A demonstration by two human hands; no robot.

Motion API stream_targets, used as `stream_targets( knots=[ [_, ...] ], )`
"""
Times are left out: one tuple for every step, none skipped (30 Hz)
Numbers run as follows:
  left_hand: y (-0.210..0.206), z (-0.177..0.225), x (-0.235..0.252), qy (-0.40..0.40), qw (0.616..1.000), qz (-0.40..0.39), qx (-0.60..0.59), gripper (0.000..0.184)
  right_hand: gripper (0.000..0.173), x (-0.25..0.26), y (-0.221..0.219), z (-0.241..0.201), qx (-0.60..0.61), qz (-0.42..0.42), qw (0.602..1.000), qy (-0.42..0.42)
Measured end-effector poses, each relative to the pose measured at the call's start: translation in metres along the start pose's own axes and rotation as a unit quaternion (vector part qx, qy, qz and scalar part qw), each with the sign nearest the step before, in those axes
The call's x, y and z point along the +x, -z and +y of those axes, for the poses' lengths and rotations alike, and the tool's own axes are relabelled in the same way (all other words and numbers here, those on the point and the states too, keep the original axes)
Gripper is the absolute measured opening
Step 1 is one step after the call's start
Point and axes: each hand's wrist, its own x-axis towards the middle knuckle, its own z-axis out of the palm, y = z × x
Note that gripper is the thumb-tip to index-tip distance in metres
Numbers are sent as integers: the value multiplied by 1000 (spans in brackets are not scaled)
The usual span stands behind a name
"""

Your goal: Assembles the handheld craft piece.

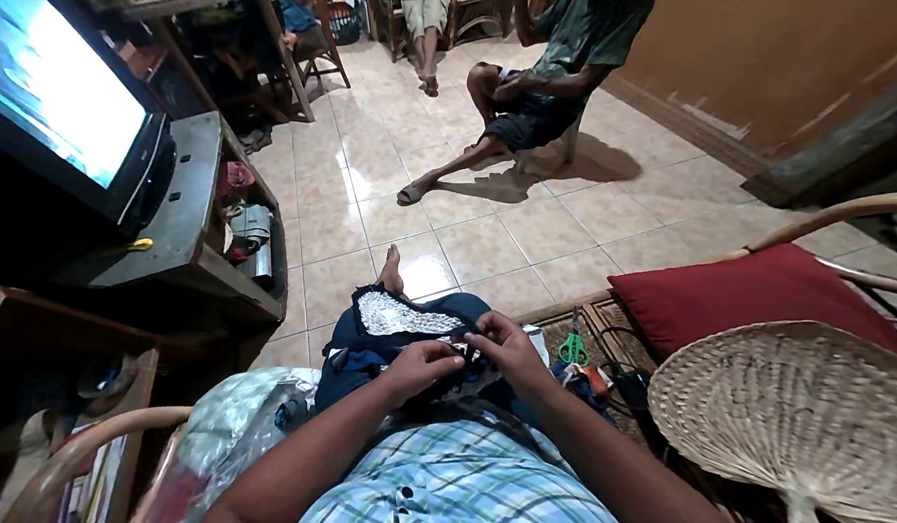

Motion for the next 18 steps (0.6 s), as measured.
stream_targets(
  knots=[
    [-1, 1, 3, -5, 1000, -9, 14, 29, 10, 3, -1, -1, -15, -11, 1000, 10],
    [-3, 2, 6, -14, 999, -14, 29, 28, 9, 6, -3, -1, -35, -21, 999, 17],
    [-5, 1, 9, -30, 999, -14, 43, 26, 9, 11, -3, 0, -61, -37, 997, 18],
    [-6, 0, 11, -46, 998, -8, 51, 23, 13, 15, -1, 1, -99, -61, 993, 10],
    [-7, -2, 12, -56, 997, -3, 48, 23, 19, 19, 2, 1, -141, -94, 985, -7],
    [-7, -4, 13, -59, 998, 3, 35, 24, 27, 22, 6, 0, -178, -131, 975, -30],
    [-6, -6, 13, -55, 998, 9, 15, 24, 32, 26, 11, 0, -199, -166, 964, -52],
    [-6, -8, 12, -48, 999, 16, -7, 24, 35, 28, 16, -1, -207, -196, 956, -69],
    [-6, -10, 10, -40, 998, 24, -30, 24, 35, 29, 21, -1, -204, -218, 951, -81],
    [-5, -12, 9, -31, 998, 32, -50, 25, 32, 28, 27, -1, -185, -238, 949, -88],
    [-5, -13, 8, -26, 997, 38, -62, 25, 26, 28, 32, 0, -157, -259, 949, -85],
    [-5, -14, 7, -22, 997, 40, -65, 23, 22, 28, 35, 2, -128, -273, 950, -79],
    [-5, -14, 6, -18, 997, 39, -66, 23, 21, 28, 37, 4, -108, -276, 952, -73],
    [-5, -15, 6, -14, 997, 40, -66, 23, 22, 27, 37, 5, -95, -268, 956, -64],
    [-6, -15, 6, -6, 997, 44, -71, 24, 23, 26, 38, 5, -91, -256, 961, -55],
    [-6, -13, 4, 5, 995, 49, -82, 27, 24, 25, 38, 5, -94, -244, 964, -45],
    [-6, -12, 3, 17, 993, 56, -98, 28, 24, 24, 39, 4, -101, -238, 965, -34],
    [-6, -12, 2, 28, 990, 65, -119, 27, 25, 23, 41, 2, -110, -235, 965, -25]
  ],
)
